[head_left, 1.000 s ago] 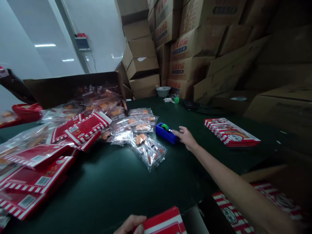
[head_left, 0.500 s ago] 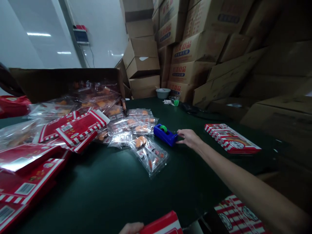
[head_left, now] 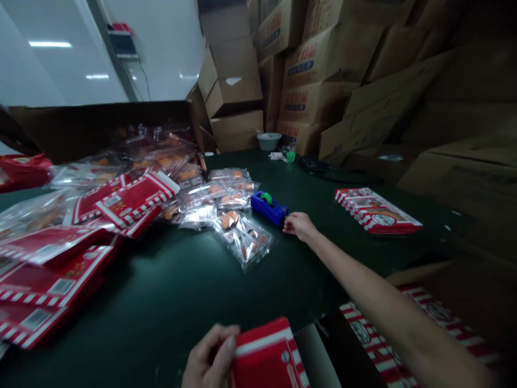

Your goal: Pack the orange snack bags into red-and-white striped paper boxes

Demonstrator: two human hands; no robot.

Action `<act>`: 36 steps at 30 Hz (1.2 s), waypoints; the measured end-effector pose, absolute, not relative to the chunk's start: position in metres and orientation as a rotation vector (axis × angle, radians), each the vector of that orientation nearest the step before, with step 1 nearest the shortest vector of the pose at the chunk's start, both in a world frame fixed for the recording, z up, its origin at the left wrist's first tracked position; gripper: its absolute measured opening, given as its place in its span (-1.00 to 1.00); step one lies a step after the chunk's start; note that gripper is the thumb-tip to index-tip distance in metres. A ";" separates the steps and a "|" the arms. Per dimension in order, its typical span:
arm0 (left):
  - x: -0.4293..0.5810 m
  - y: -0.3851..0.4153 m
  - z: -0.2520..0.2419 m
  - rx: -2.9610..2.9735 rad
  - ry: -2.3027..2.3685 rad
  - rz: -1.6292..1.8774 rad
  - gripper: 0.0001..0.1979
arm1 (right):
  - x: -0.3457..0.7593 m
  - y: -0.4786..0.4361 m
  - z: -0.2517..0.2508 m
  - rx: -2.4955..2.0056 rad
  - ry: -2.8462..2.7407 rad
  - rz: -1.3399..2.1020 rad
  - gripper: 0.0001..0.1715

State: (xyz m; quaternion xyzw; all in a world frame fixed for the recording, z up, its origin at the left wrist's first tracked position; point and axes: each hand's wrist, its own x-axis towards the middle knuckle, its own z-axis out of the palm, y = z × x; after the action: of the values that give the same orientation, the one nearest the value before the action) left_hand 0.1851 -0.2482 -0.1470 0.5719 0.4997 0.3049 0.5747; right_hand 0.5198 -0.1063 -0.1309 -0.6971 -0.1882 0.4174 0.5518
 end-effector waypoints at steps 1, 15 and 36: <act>0.188 -0.251 -0.142 1.277 1.159 0.725 -0.55 | 0.519 -0.106 -0.130 -1.694 -0.429 0.975 -0.70; 0.169 -0.291 -0.037 2.064 0.778 1.571 -0.81 | 0.447 -0.277 -0.029 -1.169 -0.736 0.902 -0.59; 0.189 -0.341 -0.064 2.475 0.428 1.553 -0.76 | 0.353 -0.381 -0.077 -0.960 -0.829 1.352 -0.55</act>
State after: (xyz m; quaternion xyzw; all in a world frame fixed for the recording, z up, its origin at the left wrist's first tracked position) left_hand 0.1889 -0.3409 -0.0642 0.8343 0.1444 0.5236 0.0941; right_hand 0.3532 -0.3808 -0.0766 -0.4142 -0.3577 0.5834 0.6001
